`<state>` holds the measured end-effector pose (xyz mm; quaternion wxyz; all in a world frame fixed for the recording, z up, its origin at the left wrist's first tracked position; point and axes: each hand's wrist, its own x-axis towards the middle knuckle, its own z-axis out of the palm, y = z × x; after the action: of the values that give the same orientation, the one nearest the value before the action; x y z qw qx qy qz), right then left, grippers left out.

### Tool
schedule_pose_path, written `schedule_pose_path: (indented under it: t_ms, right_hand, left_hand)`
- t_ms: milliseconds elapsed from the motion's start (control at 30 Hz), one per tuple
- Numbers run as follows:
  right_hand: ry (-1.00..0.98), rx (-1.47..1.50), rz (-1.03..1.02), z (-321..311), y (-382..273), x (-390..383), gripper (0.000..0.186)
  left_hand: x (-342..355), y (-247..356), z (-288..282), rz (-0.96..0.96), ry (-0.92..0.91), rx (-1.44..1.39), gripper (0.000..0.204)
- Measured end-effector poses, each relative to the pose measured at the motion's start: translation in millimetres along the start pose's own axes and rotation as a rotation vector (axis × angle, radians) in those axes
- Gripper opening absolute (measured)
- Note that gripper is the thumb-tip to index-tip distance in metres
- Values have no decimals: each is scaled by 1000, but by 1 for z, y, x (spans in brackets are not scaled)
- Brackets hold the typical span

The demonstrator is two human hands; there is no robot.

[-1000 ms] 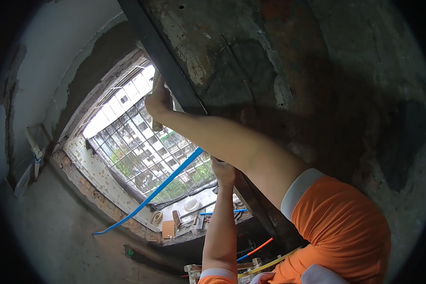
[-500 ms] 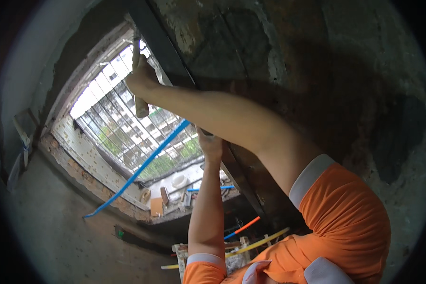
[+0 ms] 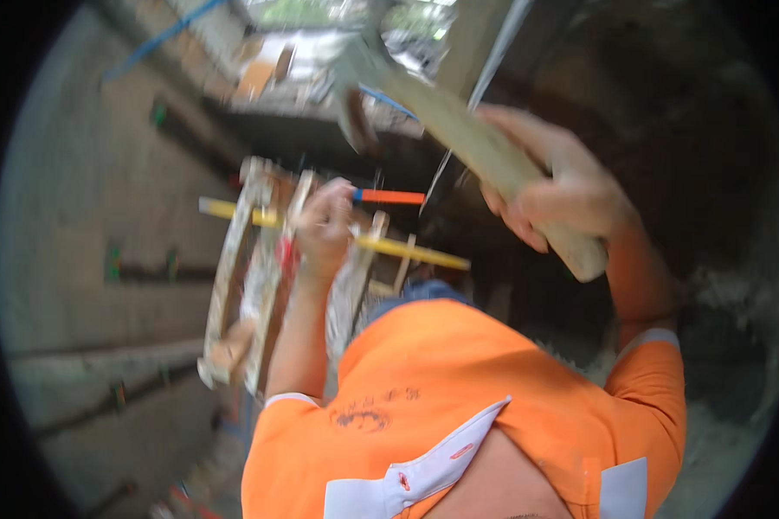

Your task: Checking the vertical alignment of a wall corner with a spirit level and adjusting it using a hammer.

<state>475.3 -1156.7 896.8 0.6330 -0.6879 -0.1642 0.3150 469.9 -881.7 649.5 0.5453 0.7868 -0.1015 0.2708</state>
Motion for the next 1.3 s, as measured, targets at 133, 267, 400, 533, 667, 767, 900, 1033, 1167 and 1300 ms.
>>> schedule_pose_path:
  t_ms: [133, 267, 400, 533, 667, 767, 900, 1033, 1167, 1300]
  right_hand:
    - [-146, 222, 516, 21, 133, 16, 61]
    - [-237, 302, 710, 63, 261, 69, 38]
    - [-441, 395, 757, 125, 343, 126, 18]
    - [-417, 685, 921, 197, 410, 196, 14]
    - [-130, 760, 924, 264, 431, 242, 15]
    - [-115, 696, 793, 260, 477, 274, 27]
    - [-282, -355, 510, 227, 476, 253, 25]
    - [91, -995, -82, 156, 423, 231, 37]
    - [136, -1136, 68, 108, 441, 235, 51]
    - [-11, -1022, 251, 89, 442, 233, 46]
  left_hand:
    - [-23, 30, -104, -2, 423, 555, 11]
    - [-51, 8, -135, -164, 225, 838, 23]
    - [-65, -8, -137, -708, -25, 927, 42]
    - [-69, -6, -127, -442, 1, 885, 33]
    - [-72, -5, -129, -357, 50, 814, 23]
    - [-57, -5, -121, -404, 6, 807, 24]
    - [-67, -6, -129, -399, -22, 888, 24]
    - [-66, -6, -130, -330, -78, 956, 23]
    - [-56, -3, -126, -335, -80, 940, 22]
    - [-56, -3, -121, -407, -91, 944, 18]
